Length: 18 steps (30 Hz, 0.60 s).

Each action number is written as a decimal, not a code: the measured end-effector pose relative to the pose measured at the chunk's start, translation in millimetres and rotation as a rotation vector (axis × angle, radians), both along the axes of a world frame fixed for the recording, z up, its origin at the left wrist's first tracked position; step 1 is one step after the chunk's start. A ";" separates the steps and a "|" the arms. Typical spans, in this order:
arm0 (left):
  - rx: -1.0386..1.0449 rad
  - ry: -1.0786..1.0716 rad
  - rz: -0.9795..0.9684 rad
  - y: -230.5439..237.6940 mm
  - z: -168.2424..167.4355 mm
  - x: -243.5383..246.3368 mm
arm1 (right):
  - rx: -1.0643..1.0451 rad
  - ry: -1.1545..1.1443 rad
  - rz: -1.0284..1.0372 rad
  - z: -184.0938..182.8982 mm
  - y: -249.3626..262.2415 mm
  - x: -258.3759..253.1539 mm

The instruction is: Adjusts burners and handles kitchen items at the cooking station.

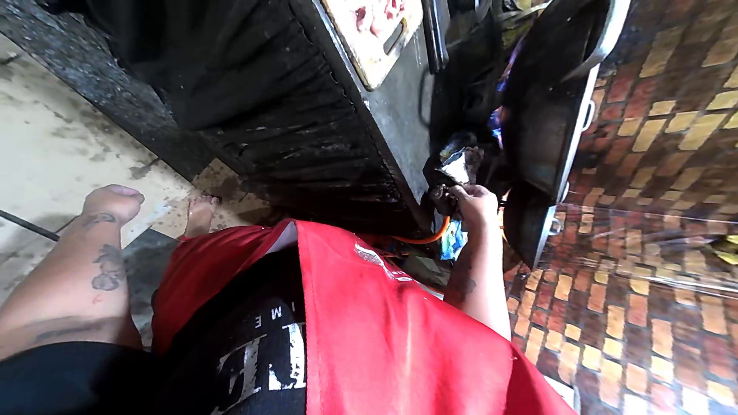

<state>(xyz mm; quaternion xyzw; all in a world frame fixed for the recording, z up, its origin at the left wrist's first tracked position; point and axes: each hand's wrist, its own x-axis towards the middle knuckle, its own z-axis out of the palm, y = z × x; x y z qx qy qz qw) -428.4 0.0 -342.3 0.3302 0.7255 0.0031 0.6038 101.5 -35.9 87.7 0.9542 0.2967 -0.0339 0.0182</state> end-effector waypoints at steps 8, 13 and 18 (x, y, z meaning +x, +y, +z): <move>-0.016 0.011 -0.009 -8.0 -7.4 -1.0 | -0.141 -0.045 -0.049 -5.7 -5.7 6.7; -0.022 0.026 -0.013 -8.2 -3.8 -1.7 | -0.134 -0.035 -0.041 -5.8 -6.7 9.1; -0.007 0.026 -0.018 -5.8 -2.4 -2.8 | -0.183 -0.036 -0.032 -4.8 -7.1 9.5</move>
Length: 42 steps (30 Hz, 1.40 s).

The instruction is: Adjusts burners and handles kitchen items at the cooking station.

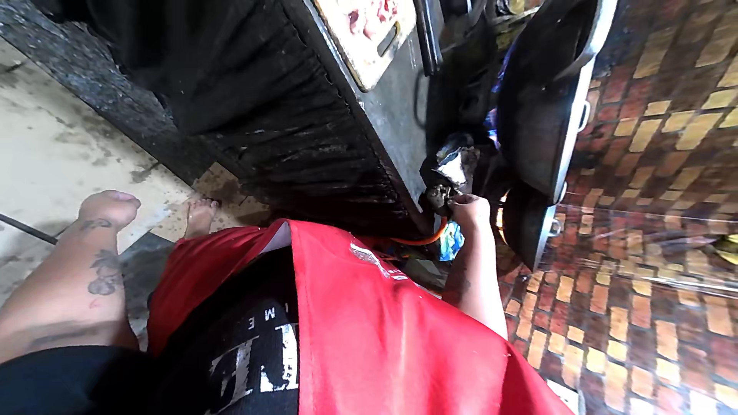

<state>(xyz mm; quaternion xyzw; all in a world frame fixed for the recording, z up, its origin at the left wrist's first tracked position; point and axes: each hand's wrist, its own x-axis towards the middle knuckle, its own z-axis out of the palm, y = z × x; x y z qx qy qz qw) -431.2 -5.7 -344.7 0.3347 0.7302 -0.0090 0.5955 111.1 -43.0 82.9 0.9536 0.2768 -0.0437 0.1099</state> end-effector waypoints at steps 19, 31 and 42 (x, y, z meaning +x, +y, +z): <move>-0.001 -0.016 0.057 -5.7 4.1 -1.1 | -0.064 -0.046 0.036 3.3 3.8 -14.1; 0.042 -0.008 -0.134 -6.4 -16.3 -12.9 | 0.139 0.058 -0.035 20.9 -20.3 -20.7; 0.078 0.081 -0.353 39.6 18.5 18.6 | 0.371 0.190 -0.183 16.8 -122.3 25.5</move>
